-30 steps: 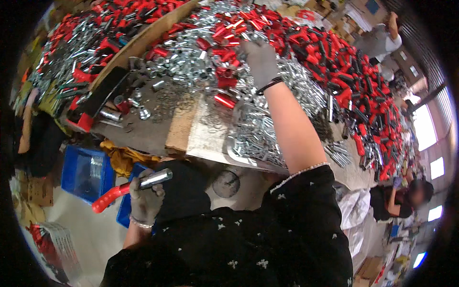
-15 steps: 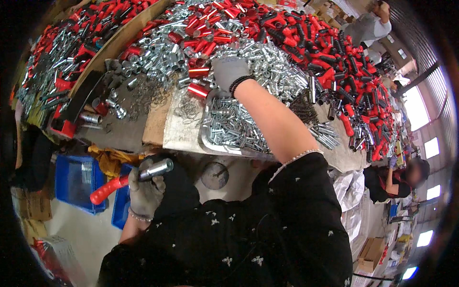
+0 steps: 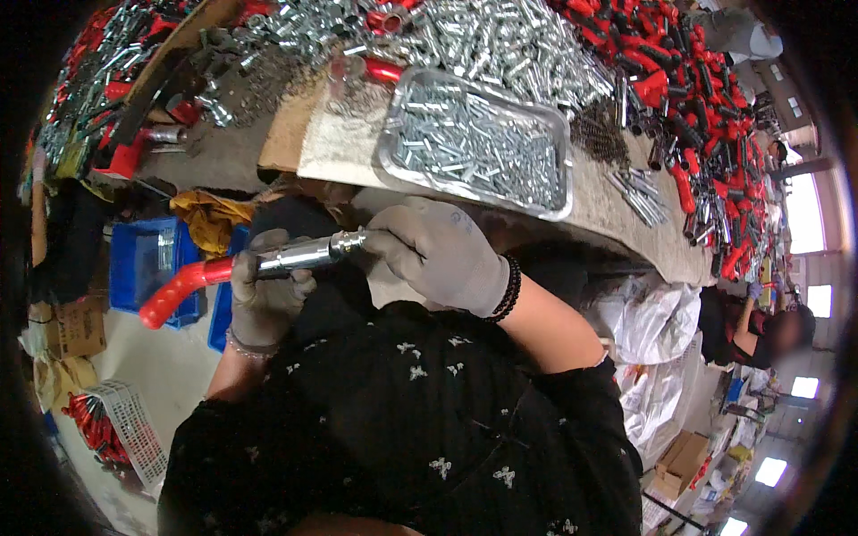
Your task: Assembling various metal components including tubes, springs, and red handles at a factory workstation.
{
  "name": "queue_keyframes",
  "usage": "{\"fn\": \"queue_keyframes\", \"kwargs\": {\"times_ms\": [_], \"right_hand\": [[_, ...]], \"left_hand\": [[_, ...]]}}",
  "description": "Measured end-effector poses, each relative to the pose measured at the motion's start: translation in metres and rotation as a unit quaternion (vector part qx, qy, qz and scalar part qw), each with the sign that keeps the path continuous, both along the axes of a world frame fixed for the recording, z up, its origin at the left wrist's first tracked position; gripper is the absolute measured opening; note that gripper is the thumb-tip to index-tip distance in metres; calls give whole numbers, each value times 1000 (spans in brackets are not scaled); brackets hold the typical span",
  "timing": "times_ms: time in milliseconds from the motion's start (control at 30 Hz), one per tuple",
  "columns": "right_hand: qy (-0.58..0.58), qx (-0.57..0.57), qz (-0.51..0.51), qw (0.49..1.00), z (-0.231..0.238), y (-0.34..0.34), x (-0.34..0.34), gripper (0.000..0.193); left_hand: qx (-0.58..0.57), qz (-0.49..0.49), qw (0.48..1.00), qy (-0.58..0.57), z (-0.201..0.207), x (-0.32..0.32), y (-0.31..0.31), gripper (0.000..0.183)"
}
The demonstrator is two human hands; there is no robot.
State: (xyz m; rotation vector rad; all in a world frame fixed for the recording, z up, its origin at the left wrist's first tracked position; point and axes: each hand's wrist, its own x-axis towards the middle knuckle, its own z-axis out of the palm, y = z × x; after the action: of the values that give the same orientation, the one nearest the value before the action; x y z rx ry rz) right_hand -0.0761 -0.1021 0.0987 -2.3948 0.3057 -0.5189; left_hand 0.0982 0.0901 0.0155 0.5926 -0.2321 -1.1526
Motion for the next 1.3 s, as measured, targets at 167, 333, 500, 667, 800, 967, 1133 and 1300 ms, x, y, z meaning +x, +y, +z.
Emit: {"fn": "queue_keyframes", "kwargs": {"times_ms": [167, 333, 500, 667, 800, 967, 1133, 1300], "right_hand": [[-26, -96, 2, 995, -21, 16, -30, 22], [-46, -21, 46, 998, -34, 21, -50, 69], [108, 95, 105, 984, -15, 39, -51, 101], [57, 138, 50, 988, -40, 49, -45, 76], [-80, 234, 65, 967, -40, 49, -60, 57], [20, 191, -46, 980, -34, 63, -66, 41], [-45, 177, -58, 982, -51, 63, -76, 29], [21, 62, -67, 996, -47, 53, -73, 39]], "left_hand": [[60, -36, 997, 21, -6, -17, 8, 56], [82, -73, 992, 62, -10, -30, 20, 57], [96, -101, 985, -98, -8, -43, 25, 60], [86, -102, 989, -69, -14, -54, 27, 61], [67, -55, 994, 73, -16, -45, 35, 59], [27, -62, 998, 6, -25, -46, 40, 57], [44, -39, 998, 11, -18, -52, 34, 58], [55, -50, 997, -3, -20, -57, 30, 53]]}}
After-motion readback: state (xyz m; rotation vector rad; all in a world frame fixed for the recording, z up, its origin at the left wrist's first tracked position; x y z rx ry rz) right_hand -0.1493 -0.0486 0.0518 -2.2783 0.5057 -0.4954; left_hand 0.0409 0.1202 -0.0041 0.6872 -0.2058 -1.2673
